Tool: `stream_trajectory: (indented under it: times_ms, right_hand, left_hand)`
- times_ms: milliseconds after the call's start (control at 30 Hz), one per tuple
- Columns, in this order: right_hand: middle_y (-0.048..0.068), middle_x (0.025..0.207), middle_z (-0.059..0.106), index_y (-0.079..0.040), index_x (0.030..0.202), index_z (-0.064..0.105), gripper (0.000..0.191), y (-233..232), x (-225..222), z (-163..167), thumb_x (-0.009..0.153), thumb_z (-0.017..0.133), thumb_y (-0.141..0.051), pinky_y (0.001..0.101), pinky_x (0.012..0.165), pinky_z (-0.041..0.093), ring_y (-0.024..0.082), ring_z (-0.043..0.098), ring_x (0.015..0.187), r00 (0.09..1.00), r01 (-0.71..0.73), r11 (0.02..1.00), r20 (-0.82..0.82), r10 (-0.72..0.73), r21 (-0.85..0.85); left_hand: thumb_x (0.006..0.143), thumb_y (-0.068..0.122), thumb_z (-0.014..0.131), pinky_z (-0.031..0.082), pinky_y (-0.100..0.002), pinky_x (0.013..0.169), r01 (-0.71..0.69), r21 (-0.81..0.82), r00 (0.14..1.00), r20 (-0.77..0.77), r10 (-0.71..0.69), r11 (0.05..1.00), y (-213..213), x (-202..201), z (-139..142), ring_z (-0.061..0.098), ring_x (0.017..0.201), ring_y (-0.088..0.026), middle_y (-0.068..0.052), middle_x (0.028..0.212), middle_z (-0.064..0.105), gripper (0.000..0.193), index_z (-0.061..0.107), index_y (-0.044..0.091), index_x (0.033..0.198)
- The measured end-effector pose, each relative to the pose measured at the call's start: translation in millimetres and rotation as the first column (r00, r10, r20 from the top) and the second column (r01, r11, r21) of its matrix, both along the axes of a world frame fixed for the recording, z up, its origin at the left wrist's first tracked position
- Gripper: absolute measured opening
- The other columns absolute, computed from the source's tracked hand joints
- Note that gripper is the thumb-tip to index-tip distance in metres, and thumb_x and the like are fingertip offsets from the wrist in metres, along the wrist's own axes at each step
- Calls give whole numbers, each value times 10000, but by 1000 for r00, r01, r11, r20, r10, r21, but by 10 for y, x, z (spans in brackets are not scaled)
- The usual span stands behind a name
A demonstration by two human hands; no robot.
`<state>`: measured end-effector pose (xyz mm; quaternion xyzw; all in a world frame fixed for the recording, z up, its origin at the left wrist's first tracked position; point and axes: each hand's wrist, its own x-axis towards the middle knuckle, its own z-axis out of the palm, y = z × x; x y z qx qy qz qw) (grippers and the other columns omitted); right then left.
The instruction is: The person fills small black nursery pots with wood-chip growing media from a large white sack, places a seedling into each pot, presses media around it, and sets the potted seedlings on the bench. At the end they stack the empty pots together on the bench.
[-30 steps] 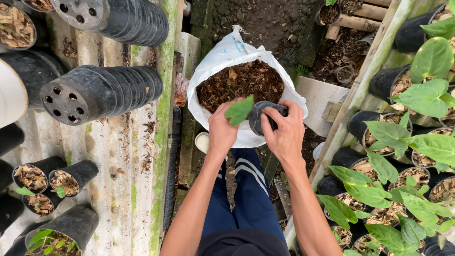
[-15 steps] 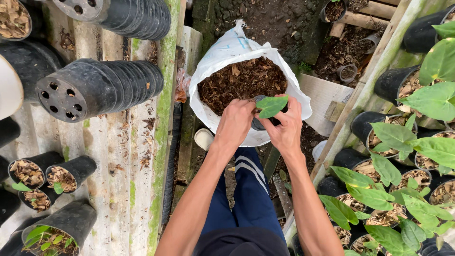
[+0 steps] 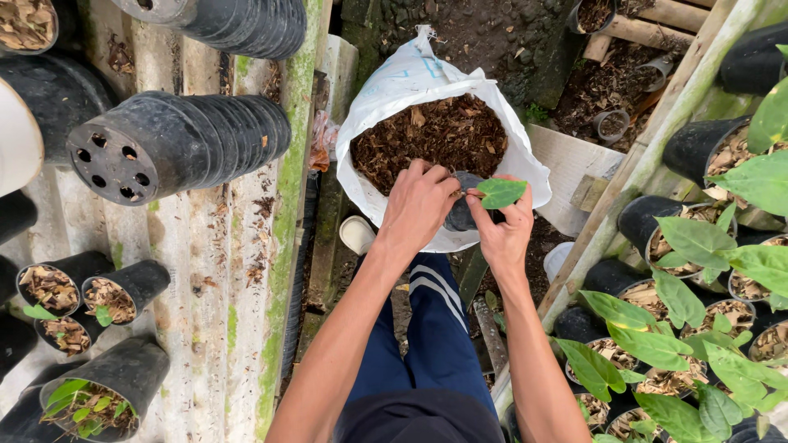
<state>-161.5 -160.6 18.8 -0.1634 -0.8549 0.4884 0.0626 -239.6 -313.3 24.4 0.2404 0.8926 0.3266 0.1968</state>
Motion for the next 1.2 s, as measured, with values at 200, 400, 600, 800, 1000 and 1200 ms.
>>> stream_trajectory:
  times_ms: [200, 400, 600, 800, 1000, 1200]
  right_hand:
    - [44, 1178, 650, -64, 1067, 762, 125, 162, 54, -122, 960, 781, -127, 312, 1004, 467, 154, 616, 1112, 965, 228, 959, 167, -201, -166]
    - [-22, 1060, 696, -59, 1082, 749, 156, 185, 76, -273, 962, 761, -158, 277, 970, 469, 85, 600, 1032, 903, 394, 882, 288, -319, -257]
    - [-32, 991, 655, -47, 1080, 754, 142, 358, 147, -353, 991, 771, -156, 265, 788, 403, 85, 473, 858, 827, 543, 777, 361, -431, -317]
    - [-25, 1058, 684, -76, 1023, 676, 90, 458, 128, -311, 1004, 732, -144, 246, 872, 528, 73, 613, 950, 813, 575, 592, 315, -489, -564]
    - [-14, 937, 636, -130, 978, 630, 58, 459, -22, -93, 998, 657, -177, 336, 681, 576, 127, 650, 814, 742, 661, 402, 471, -477, -633]
    - [-3, 952, 664, -126, 978, 616, 62, 279, -91, -63, 991, 661, -167, 348, 746, 608, 126, 664, 817, 736, 677, 401, 549, -397, -617]
  left_hand:
    - [872, 155, 733, 403, -512, 1024, -69, -35, 990, -128, 64, 997, -84, 20, -34, 595, 1167, -312, -68, 1099, 692, 217, 735, 103, 1084]
    - [933, 150, 718, 503, -458, 852, -109, -36, 994, 15, 109, 993, -90, 52, -277, 633, 998, -309, -131, 1105, 681, 236, 718, 54, 1148]
    - [984, 115, 673, 535, -431, 789, -254, -139, 959, 95, 269, 957, -224, 30, -442, 656, 888, -303, -156, 1034, 686, 177, 713, 14, 1123]
    - [926, 46, 644, 528, -474, 848, -338, -248, 937, 2, 349, 908, -358, 70, -519, 644, 975, -349, -173, 1101, 692, 191, 725, -2, 1092]
    - [944, 66, 628, 448, -436, 1093, -375, 51, 925, 86, 370, 926, -134, 134, -590, 601, 1283, -285, -154, 1342, 691, 292, 751, 65, 1209]
    - [1028, 290, 562, 550, -349, 936, -432, 179, 560, 822, 107, 884, 241, 293, -739, 696, 1047, -233, -158, 1143, 786, 391, 734, 41, 1276]
